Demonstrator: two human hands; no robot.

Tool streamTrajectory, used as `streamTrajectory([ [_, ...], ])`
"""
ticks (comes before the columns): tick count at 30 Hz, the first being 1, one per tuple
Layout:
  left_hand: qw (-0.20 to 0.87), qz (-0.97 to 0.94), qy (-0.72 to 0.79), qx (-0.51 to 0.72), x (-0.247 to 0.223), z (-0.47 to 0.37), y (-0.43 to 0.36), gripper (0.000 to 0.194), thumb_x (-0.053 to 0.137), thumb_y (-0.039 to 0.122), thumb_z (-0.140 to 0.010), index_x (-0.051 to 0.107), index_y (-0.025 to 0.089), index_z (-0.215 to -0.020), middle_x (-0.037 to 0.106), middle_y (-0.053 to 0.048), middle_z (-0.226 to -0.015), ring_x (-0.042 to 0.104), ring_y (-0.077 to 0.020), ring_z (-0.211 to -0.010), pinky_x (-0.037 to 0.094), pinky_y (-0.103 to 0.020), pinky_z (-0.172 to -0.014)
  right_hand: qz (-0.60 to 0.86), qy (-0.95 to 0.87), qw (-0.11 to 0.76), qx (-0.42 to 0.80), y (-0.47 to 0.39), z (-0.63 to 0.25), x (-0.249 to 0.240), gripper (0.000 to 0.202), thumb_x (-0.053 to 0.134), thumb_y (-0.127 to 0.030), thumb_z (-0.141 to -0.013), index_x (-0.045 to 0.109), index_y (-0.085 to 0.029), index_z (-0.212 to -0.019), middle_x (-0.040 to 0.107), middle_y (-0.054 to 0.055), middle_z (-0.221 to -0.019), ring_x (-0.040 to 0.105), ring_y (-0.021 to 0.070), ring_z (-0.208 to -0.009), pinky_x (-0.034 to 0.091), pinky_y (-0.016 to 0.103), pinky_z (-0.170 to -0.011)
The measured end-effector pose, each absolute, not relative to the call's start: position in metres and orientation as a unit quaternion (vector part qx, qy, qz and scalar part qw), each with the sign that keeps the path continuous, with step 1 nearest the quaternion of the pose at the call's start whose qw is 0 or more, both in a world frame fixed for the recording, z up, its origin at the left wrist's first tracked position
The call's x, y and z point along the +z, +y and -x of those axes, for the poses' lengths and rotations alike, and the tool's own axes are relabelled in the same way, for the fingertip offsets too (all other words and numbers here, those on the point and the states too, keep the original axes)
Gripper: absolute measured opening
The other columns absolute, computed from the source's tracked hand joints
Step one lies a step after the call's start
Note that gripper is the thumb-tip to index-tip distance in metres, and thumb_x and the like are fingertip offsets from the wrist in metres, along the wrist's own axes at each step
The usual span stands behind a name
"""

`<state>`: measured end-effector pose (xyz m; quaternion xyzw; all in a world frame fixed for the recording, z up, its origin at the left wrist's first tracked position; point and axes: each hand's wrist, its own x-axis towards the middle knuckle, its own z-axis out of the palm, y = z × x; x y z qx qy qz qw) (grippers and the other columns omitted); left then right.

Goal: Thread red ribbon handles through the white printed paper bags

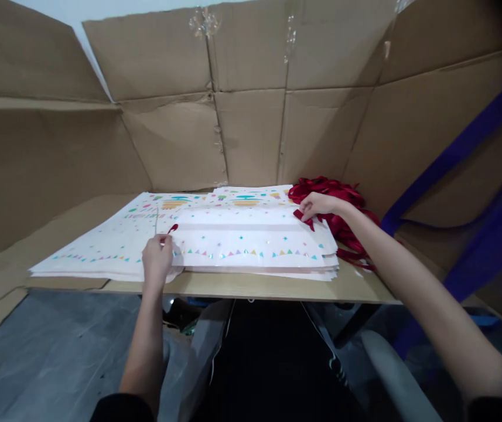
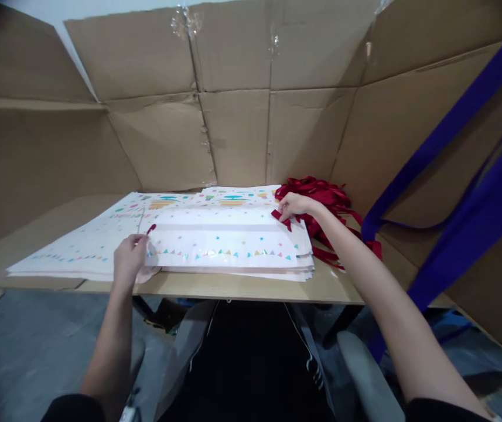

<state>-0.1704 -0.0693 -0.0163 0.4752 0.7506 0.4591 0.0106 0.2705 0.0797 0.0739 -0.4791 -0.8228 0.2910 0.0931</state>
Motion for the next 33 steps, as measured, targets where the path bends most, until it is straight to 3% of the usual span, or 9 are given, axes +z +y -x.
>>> streamTrajectory([
  [3,0.209,-0.445,0.704,0.513,-0.016,0.197,-0.065,0.021,0.057,0.029,-0.069,0.067,0.016,-0.080,0.067,-0.008,-0.087,0.060,-0.0201,-0.074,0.047,-0.031,-0.073,0.498,-0.806,0.071,0.311,0.084,-0.266,0.074,0.034,0.079,-0.039,-0.045,0.056,-0.018,-0.057,0.053,-0.002,-0.055,0.048,0.0117,-0.053,0.035,0.026,-0.051],
  [8,0.319,-0.374,0.642,0.589,-0.005,0.193,-0.059,0.031,0.068,0.023,-0.051,0.068,0.012,-0.080,0.062,-0.002,-0.072,0.050,-0.0108,-0.057,0.042,-0.023,-0.058,0.519,-0.788,0.072,0.324,0.080,-0.263,0.075,0.034,0.079,-0.038,-0.043,0.056,-0.018,-0.057,0.053,-0.001,-0.054,0.048,0.0126,-0.053,0.036,0.027,-0.051],
  [15,0.389,-0.334,0.584,0.629,-0.003,0.196,-0.058,0.040,0.071,0.019,-0.052,0.070,0.015,-0.092,0.063,-0.001,-0.077,0.050,-0.0072,-0.057,0.038,-0.015,-0.050,0.492,-0.811,0.072,0.308,0.080,-0.267,0.074,0.028,0.076,-0.037,-0.049,0.058,-0.018,-0.059,0.054,0.000,-0.058,0.048,0.0122,-0.054,0.038,0.026,-0.052],
  [20,0.463,-0.293,0.541,0.639,-0.002,0.202,-0.043,0.021,0.067,0.009,-0.057,0.066,0.012,-0.078,0.061,-0.001,-0.066,0.052,-0.0074,-0.051,0.040,-0.014,-0.044,0.466,-0.832,0.088,0.288,0.089,-0.273,0.068,0.026,0.076,-0.034,-0.049,0.061,-0.018,-0.062,0.058,0.000,-0.064,0.050,0.0130,-0.057,0.038,0.025,-0.052],
  [23,0.518,-0.274,0.537,0.607,0.003,0.205,-0.032,0.012,0.062,0.004,-0.061,0.059,0.012,-0.068,0.053,0.001,-0.053,0.044,-0.0058,-0.040,0.035,-0.014,-0.037,0.470,-0.828,0.097,0.289,0.086,-0.272,0.068,0.026,0.075,-0.036,-0.050,0.063,-0.018,-0.064,0.059,0.000,-0.064,0.051,0.0133,-0.057,0.038,0.025,-0.052],
  [25,0.532,-0.275,0.541,0.590,0.009,0.208,-0.026,0.013,0.061,0.002,-0.064,0.056,0.014,-0.067,0.050,0.003,-0.050,0.042,-0.0055,-0.037,0.033,-0.013,-0.033,0.485,-0.821,0.105,0.282,0.080,-0.269,0.071,0.029,0.077,-0.038,-0.048,0.064,-0.018,-0.064,0.060,0.000,-0.064,0.051,0.0133,-0.058,0.038,0.026,-0.053],
  [30,0.477,-0.295,0.601,0.570,0.026,0.217,-0.019,0.015,0.068,0.004,-0.065,0.062,0.014,-0.075,0.062,-0.001,-0.064,0.056,-0.0092,-0.045,0.044,-0.015,-0.038,0.519,-0.803,0.095,0.275,0.068,-0.263,0.080,0.029,0.079,-0.036,-0.046,0.065,-0.017,-0.062,0.059,0.000,-0.061,0.051,0.0128,-0.057,0.038,0.026,-0.054],
  [33,0.443,-0.324,0.637,0.541,0.032,0.221,-0.017,0.017,0.072,0.004,-0.064,0.065,0.012,-0.077,0.065,-0.004,-0.068,0.057,-0.0095,-0.047,0.047,-0.015,-0.039,0.518,-0.801,0.098,0.283,0.065,-0.264,0.082,0.028,0.078,-0.035,-0.046,0.063,-0.017,-0.061,0.058,0.000,-0.060,0.051,0.0127,-0.057,0.038,0.025,-0.054],
])
